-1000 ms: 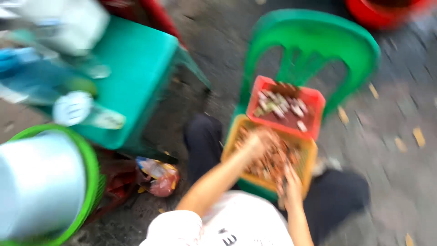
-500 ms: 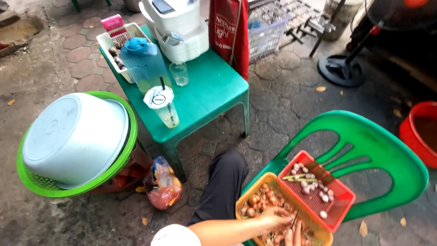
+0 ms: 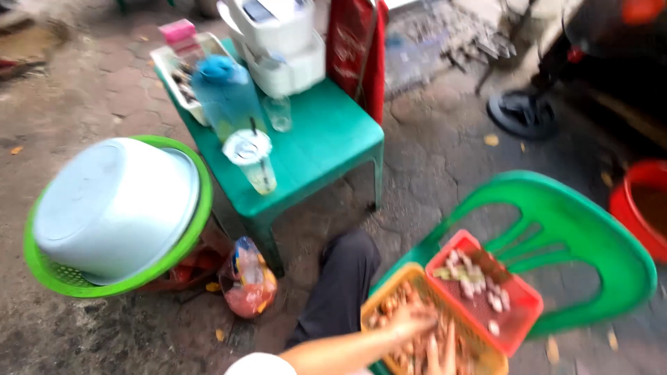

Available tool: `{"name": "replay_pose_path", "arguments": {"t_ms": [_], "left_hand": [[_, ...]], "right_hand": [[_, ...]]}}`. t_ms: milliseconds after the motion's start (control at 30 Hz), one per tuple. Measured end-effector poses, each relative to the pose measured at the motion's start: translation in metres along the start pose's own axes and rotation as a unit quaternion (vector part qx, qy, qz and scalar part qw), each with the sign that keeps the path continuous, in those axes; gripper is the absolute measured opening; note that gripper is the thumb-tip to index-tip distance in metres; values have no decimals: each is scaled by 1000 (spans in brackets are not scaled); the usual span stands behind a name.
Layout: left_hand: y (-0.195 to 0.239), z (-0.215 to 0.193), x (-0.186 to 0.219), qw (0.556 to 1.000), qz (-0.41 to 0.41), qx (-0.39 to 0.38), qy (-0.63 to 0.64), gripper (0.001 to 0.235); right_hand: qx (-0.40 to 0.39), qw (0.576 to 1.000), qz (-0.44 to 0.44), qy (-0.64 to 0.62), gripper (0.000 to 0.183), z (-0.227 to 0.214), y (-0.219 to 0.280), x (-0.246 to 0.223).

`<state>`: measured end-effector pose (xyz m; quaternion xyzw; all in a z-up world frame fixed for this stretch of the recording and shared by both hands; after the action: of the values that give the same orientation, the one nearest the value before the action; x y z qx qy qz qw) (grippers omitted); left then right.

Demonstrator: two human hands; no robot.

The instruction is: Peel the outer skin off shallots using a small knife.

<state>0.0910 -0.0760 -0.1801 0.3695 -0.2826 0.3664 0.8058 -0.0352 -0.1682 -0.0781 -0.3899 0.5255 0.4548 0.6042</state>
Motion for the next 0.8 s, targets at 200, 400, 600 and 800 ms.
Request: {"name": "replay_pose_path", "arguments": {"t_ms": [200, 400, 600, 800], "left_hand": [[57, 13, 64, 985, 148, 22, -84, 26], [106, 57, 129, 995, 96, -26, -27, 25], [104, 63, 128, 992, 107, -18, -62, 24], [103, 74, 138, 988, 136, -28, -69, 21]], "right_hand": [[40, 998, -34, 43, 64, 83, -6, -145], [62, 992, 98, -53, 70, 76, 9, -123], [64, 993, 70, -69, 65, 70, 6, -137], [77, 994, 65, -41, 55, 61, -5, -140]]}}
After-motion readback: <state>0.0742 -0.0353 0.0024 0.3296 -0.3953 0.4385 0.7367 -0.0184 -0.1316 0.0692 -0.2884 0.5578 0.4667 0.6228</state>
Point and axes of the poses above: each hand's wrist, its own y-axis away from the middle knuckle, its own z-axis out of the palm, x = y × z, the point moved 10 cm from there along -y, towards the middle knuckle, and after that the axes turned 3 degrees about z, right-handed, at the moved point
